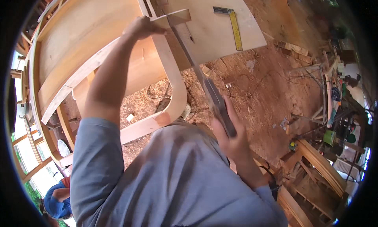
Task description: The person measures and marks a wooden board with a pen and a square ruler, then uses a hand saw to cut a slot into the board while it is placed against a wooden frame.
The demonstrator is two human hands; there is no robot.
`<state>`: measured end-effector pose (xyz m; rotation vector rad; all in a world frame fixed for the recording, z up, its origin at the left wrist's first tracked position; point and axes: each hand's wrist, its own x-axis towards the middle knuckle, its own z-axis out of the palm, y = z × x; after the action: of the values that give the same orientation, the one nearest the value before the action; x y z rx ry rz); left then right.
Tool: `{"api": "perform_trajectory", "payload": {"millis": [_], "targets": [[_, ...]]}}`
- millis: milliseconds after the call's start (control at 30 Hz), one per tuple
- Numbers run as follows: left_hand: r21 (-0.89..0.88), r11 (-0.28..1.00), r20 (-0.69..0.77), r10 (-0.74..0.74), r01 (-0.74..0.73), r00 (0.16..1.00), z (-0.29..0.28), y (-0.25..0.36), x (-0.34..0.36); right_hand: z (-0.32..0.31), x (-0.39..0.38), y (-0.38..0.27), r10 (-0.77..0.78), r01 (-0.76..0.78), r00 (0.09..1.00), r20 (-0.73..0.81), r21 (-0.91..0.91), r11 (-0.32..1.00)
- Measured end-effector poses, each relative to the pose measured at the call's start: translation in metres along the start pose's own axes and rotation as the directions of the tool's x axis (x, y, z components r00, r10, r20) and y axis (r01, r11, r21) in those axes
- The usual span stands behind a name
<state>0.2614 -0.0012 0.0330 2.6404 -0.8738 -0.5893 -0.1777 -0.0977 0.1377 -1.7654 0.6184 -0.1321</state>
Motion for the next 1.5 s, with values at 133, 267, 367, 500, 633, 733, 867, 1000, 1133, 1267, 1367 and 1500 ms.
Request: {"api": "perform_trajectory", "payload": {"millis": [133, 267, 367, 500, 633, 733, 867, 1000, 1133, 1267, 1367, 1500], "targets": [[-0.030, 0.999, 0.028, 0.027, -0.026, 0.999, 0.003, 0.017, -0.003, -0.020, -0.056, 0.003, 0.014, -0.016, 1.000, -0.028, -0.065, 0.998], [0.101, 0.995, 0.010, -0.014, 0.013, 1.000, 0.000, 0.019, -0.005, 0.040, 0.083, 0.018, -0.190, 0.186, 0.982, -0.026, -0.098, 0.978], [0.090, 0.991, -0.029, 0.102, -0.099, 0.994, 0.002, 0.019, 0.006, 0.074, 0.207, 0.029, -0.334, 0.330, 0.939, -0.085, -0.055, 0.942], [0.075, 0.997, -0.037, 0.007, -0.004, 0.999, 0.001, 0.007, 0.000, 0.091, 0.214, 0.083, -0.503, 0.512, 0.852, -0.149, 0.032, 0.858], [0.134, 0.991, -0.048, -0.010, 0.017, 0.999, 0.004, 0.027, 0.004, 0.095, 0.217, 0.114, -0.560, 0.583, 0.806, -0.192, 0.091, 0.807], [0.111, 0.994, -0.055, 0.003, 0.003, 0.998, 0.000, 0.017, 0.002, 0.089, 0.210, 0.039, -0.456, 0.474, 0.877, -0.154, 0.116, 0.873], [0.038, 0.999, 0.089, 0.005, -0.008, 0.996, -0.009, 0.024, -0.002, 0.073, 0.200, 0.014, -0.213, 0.215, 0.975, -0.067, 0.037, 0.976], [0.136, 0.990, 0.058, -0.046, 0.038, 0.997, 0.013, 0.022, -0.005, 0.062, 0.120, 0.044, -0.247, 0.260, 0.963, -0.107, 0.138, 0.956], [0.062, 0.998, 0.132, -0.003, -0.005, 0.991, 0.006, 0.029, -0.018, 0.021, 0.024, 0.031, -0.037, 0.040, 0.998, -0.060, 0.046, 0.998], [0.213, 0.976, 0.066, -0.064, 0.049, 0.996, 0.009, 0.038, -0.019, -0.006, -0.038, 0.002, 0.120, -0.115, 0.992, -0.039, 0.108, 0.987], [0.087, 0.996, 0.119, 0.016, -0.027, 0.993, 0.014, 0.032, -0.017, -0.026, -0.073, -0.003, 0.140, -0.136, 0.989, -0.048, 0.086, 0.987], [0.102, 0.995, 0.086, 0.015, -0.024, 0.996, 0.016, 0.017, -0.014, -0.019, -0.050, 0.005, -0.073, 0.079, 0.996, 0.052, -0.107, 0.991]]}}
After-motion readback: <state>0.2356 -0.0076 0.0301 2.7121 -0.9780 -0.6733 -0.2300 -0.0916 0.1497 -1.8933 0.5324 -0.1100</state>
